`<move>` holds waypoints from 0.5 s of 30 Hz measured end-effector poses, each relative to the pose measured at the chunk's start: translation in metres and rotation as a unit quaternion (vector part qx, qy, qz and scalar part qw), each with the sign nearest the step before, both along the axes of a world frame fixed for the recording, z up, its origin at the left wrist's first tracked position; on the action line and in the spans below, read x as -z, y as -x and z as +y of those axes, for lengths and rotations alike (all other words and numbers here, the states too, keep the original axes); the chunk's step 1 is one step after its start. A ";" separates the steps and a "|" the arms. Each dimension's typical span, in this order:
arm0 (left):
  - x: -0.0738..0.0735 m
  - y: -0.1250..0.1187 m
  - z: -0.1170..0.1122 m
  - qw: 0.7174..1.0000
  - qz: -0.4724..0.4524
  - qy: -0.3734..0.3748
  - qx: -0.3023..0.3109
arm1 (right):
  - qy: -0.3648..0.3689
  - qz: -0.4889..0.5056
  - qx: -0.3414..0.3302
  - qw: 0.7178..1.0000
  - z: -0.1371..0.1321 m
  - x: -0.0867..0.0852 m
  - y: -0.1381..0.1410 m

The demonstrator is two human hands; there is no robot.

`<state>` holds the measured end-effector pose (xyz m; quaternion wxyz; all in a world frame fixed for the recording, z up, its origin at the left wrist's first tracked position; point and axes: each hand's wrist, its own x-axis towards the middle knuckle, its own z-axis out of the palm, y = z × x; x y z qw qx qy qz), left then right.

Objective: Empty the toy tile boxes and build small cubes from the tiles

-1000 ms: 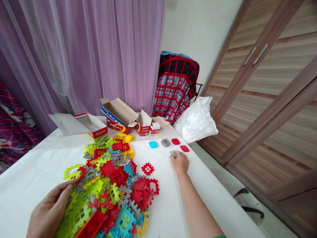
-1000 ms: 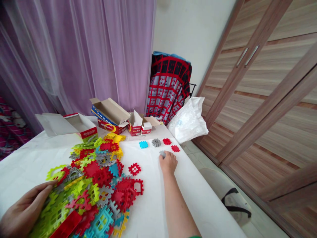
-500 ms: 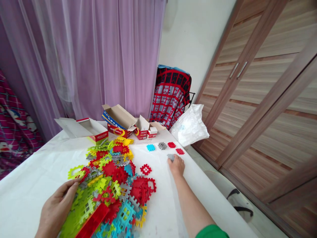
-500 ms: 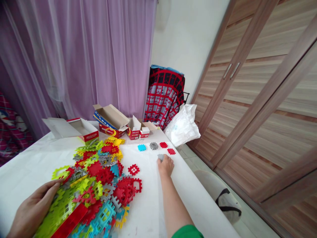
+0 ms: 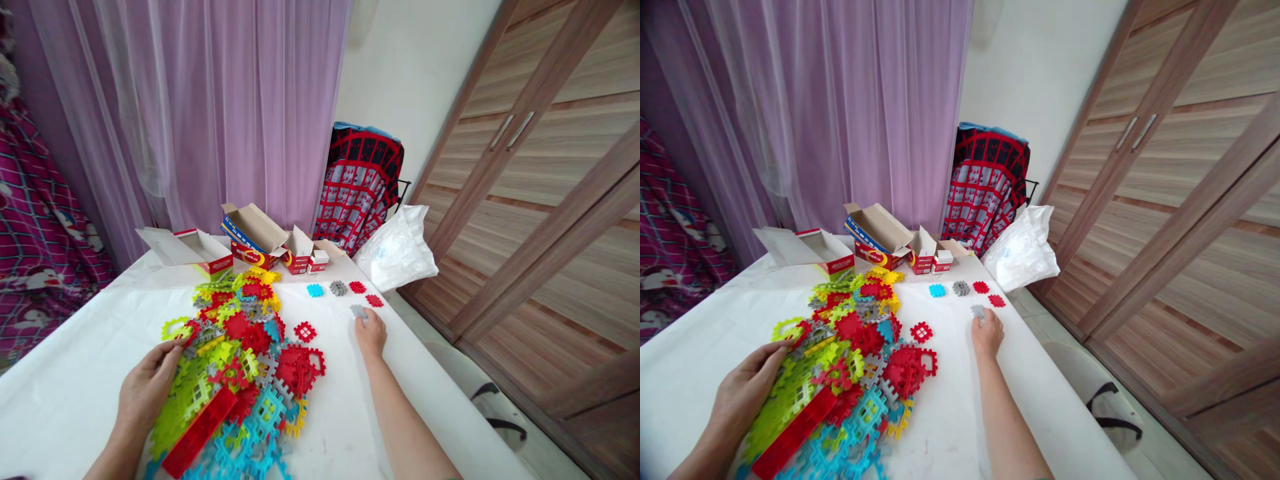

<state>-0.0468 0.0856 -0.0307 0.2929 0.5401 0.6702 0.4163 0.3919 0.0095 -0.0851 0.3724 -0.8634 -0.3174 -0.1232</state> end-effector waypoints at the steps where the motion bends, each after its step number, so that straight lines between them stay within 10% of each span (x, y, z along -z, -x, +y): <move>1: 0.002 0.000 0.000 1.000 0.000 -0.005 0.001 | -0.027 0.008 -0.026 0.999 -0.003 0.004 0.002; 6: 0.007 0.001 -0.001 1.000 0.002 -0.012 0.004 | -0.096 0.065 -0.221 0.968 -0.021 0.010 0.040; 15: 0.007 0.000 -0.003 1.000 0.002 -0.024 0.017 | -0.057 -0.026 -0.553 0.831 -0.033 -0.037 0.116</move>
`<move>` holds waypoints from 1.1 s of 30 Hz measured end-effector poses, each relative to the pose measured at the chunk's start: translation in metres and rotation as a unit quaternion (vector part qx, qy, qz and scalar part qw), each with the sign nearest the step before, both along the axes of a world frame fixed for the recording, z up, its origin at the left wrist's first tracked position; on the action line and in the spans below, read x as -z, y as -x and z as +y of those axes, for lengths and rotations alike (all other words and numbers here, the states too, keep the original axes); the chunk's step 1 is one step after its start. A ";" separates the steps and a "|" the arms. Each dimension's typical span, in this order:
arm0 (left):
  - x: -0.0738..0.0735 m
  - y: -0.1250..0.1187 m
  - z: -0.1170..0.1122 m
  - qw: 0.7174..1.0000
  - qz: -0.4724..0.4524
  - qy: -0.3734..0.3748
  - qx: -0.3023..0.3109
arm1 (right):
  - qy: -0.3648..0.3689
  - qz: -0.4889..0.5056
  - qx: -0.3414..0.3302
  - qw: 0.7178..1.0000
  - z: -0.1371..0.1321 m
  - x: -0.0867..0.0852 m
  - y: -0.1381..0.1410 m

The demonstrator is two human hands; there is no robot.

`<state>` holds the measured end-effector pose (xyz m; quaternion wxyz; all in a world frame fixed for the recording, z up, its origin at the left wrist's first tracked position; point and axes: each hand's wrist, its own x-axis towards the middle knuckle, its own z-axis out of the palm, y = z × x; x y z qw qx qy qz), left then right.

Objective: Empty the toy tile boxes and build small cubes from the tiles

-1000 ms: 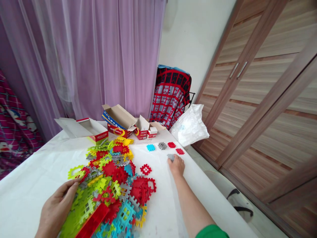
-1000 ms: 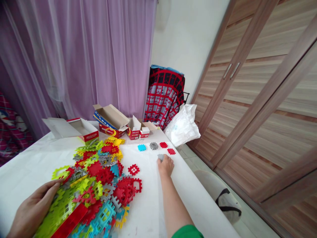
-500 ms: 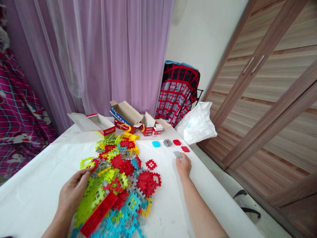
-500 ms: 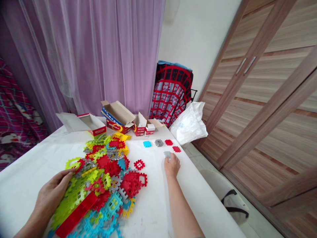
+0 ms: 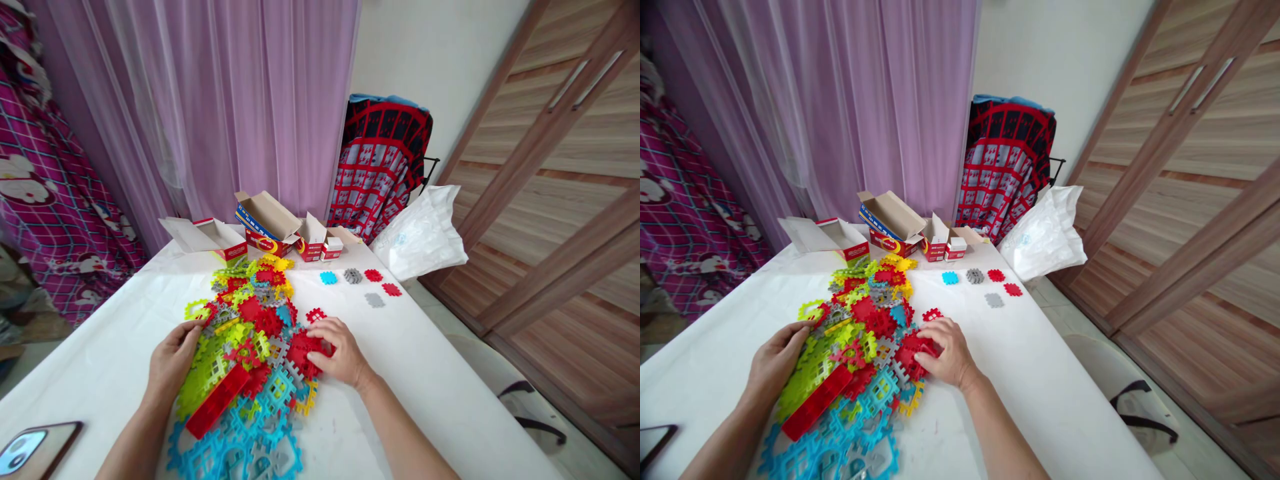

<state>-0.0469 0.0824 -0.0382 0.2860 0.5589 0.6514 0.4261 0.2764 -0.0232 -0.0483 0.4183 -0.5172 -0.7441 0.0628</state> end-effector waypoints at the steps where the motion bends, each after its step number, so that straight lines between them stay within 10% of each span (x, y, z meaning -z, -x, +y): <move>1: 0.000 0.000 0.000 1.000 0.000 0.000 0.000 | 0.014 -0.020 -0.018 1.000 -0.001 -0.002 0.003; 8: 0.003 -0.001 0.001 1.000 -0.003 0.004 0.001 | 0.082 -0.091 -0.040 0.992 -0.008 -0.004 0.014; 20: 0.000 -0.004 -0.002 1.000 -0.019 0.015 -0.003 | -0.071 0.036 0.195 0.978 0.006 0.017 -0.015; 33: -0.001 -0.006 -0.004 1.000 -0.014 0.022 -0.013 | 0.116 -0.064 -0.068 0.989 -0.028 -0.026 0.022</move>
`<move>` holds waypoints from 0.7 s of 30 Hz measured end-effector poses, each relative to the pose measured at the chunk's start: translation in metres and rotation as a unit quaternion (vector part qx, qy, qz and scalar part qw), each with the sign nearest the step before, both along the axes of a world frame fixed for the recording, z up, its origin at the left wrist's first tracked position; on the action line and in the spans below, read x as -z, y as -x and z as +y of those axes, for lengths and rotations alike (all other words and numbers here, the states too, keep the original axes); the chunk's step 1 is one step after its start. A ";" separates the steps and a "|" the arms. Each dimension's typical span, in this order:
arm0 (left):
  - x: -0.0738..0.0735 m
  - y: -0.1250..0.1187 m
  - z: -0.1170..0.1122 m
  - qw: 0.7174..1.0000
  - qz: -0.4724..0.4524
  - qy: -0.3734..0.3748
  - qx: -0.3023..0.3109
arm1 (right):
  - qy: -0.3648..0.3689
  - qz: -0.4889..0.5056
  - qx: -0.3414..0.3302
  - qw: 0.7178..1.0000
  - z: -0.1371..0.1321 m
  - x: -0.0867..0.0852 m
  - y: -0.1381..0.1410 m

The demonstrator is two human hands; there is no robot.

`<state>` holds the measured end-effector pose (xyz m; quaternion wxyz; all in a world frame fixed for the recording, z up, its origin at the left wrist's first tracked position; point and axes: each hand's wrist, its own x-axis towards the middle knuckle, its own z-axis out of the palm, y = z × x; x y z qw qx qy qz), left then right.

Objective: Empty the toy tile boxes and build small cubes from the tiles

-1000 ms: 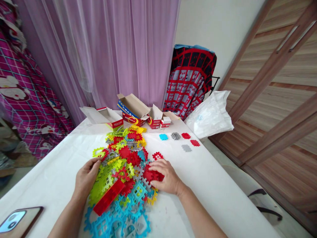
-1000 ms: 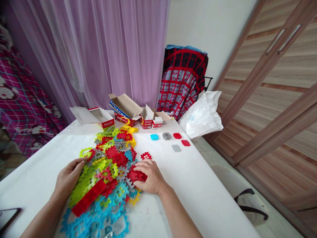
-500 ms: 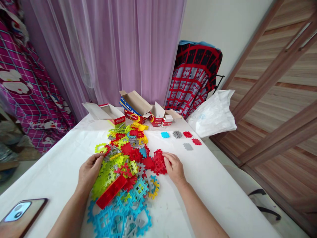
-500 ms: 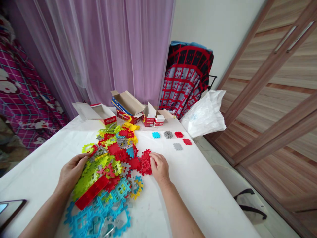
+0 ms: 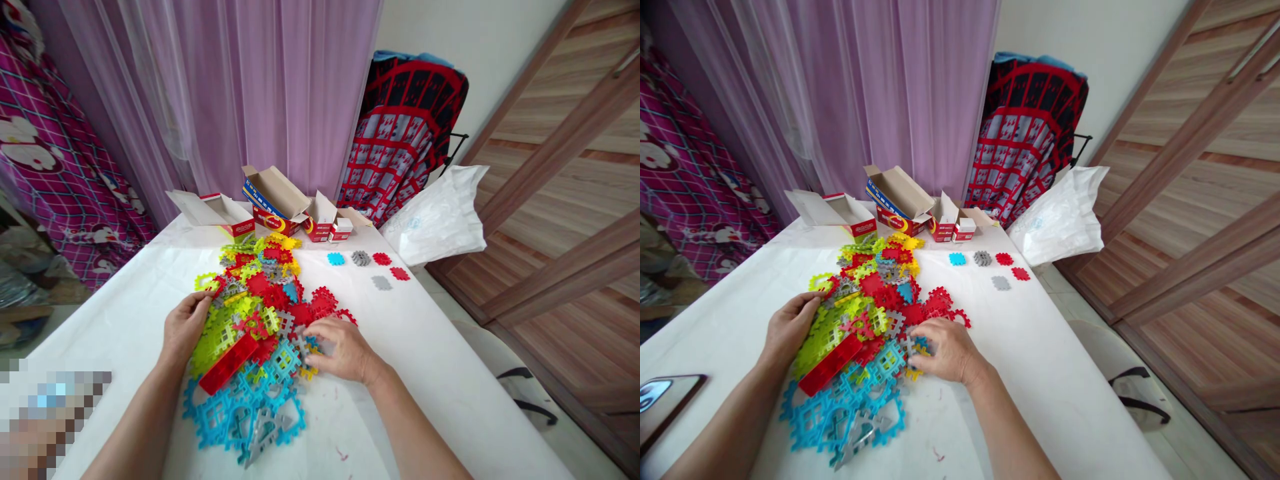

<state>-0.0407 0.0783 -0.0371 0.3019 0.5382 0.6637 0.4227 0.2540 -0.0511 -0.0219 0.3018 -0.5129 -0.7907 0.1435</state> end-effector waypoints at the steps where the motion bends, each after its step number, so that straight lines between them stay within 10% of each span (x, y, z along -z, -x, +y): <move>1: 0.000 0.000 0.000 1.000 0.001 -0.001 0.001 | 0.003 -0.017 -0.018 1.000 -0.001 0.001 0.003; 21: -0.004 -0.001 -0.002 1.000 0.007 0.005 0.004 | -0.095 0.051 0.195 0.975 0.009 0.021 -0.032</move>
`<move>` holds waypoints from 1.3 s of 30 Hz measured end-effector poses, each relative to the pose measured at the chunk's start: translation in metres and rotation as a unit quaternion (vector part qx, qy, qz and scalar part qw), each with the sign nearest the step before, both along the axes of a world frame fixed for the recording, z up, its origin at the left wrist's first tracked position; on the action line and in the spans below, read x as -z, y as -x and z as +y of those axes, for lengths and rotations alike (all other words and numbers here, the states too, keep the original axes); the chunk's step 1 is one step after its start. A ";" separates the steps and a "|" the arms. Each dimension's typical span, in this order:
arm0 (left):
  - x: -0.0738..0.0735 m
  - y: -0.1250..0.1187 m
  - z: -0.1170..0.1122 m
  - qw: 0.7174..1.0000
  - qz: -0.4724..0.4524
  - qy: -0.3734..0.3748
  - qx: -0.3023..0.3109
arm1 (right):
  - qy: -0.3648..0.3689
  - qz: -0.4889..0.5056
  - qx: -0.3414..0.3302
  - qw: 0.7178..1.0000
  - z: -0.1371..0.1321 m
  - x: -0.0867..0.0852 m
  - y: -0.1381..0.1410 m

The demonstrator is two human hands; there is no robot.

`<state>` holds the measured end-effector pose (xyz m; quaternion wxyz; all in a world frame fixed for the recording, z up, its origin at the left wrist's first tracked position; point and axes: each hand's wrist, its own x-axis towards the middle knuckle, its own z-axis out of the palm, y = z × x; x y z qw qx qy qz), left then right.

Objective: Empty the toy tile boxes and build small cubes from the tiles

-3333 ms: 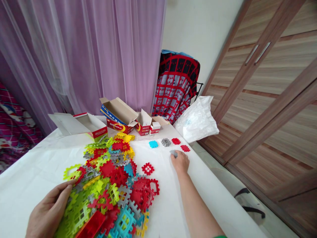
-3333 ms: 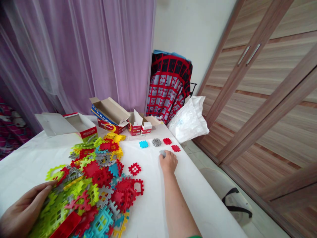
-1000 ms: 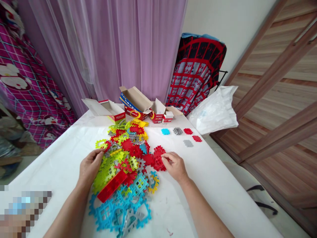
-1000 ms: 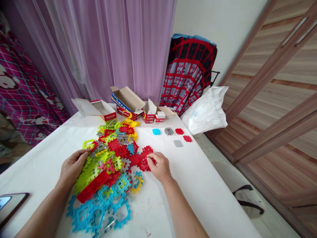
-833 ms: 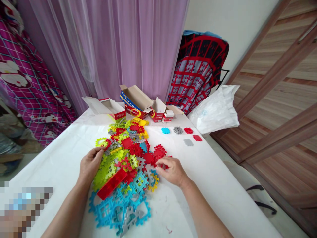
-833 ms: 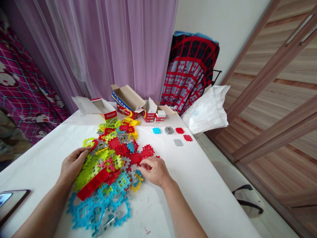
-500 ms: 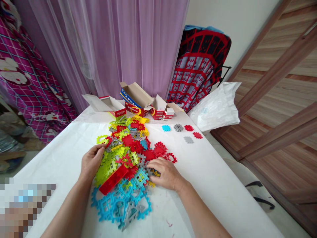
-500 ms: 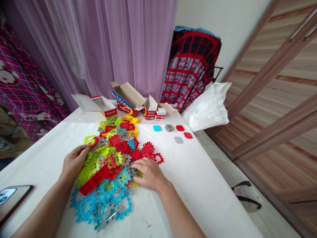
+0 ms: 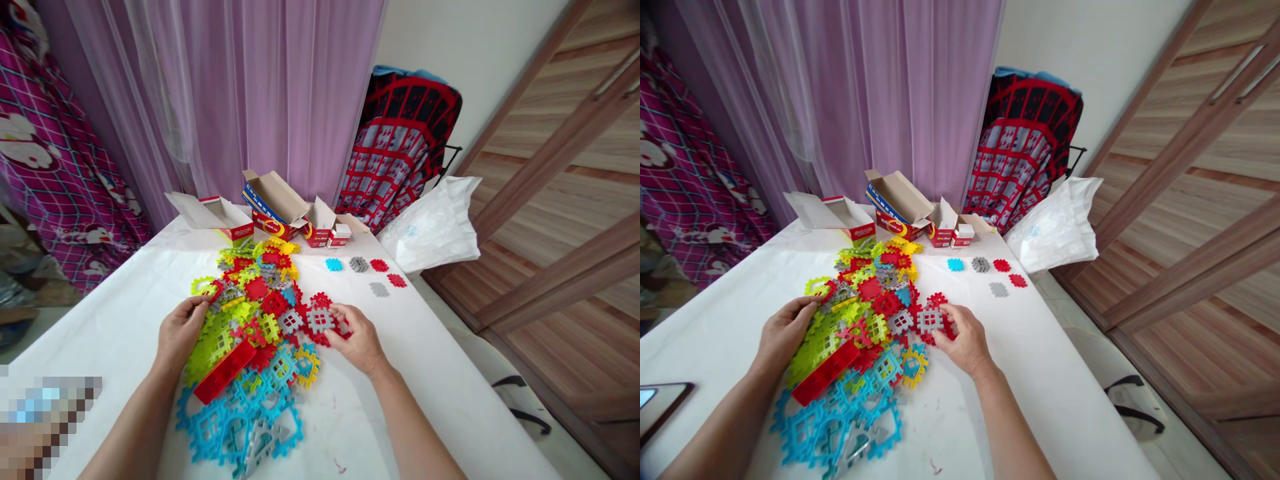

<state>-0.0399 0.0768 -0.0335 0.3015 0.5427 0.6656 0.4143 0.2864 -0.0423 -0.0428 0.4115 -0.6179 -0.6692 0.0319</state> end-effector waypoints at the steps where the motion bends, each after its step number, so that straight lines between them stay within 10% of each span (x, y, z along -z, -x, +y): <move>1: -0.001 0.000 -0.001 1.000 0.002 0.002 -0.001 | -0.007 0.007 0.031 0.999 0.002 0.003 -0.008; 11: -0.008 0.001 0.000 1.000 0.009 0.005 -0.009 | 0.028 0.018 0.256 0.966 0.007 0.040 -0.078; 20: -0.010 0.000 0.000 0.999 0.030 0.008 -0.010 | 0.049 -0.038 0.130 0.990 0.008 0.040 -0.078; 30: -0.007 0.001 0.003 0.999 0.039 0.018 -0.012 | 0.004 -0.084 0.281 0.956 0.014 0.047 -0.074; 39: -0.006 0.003 0.004 0.999 0.045 0.030 -0.008 | 0.059 -0.084 0.272 0.957 0.009 0.038 -0.069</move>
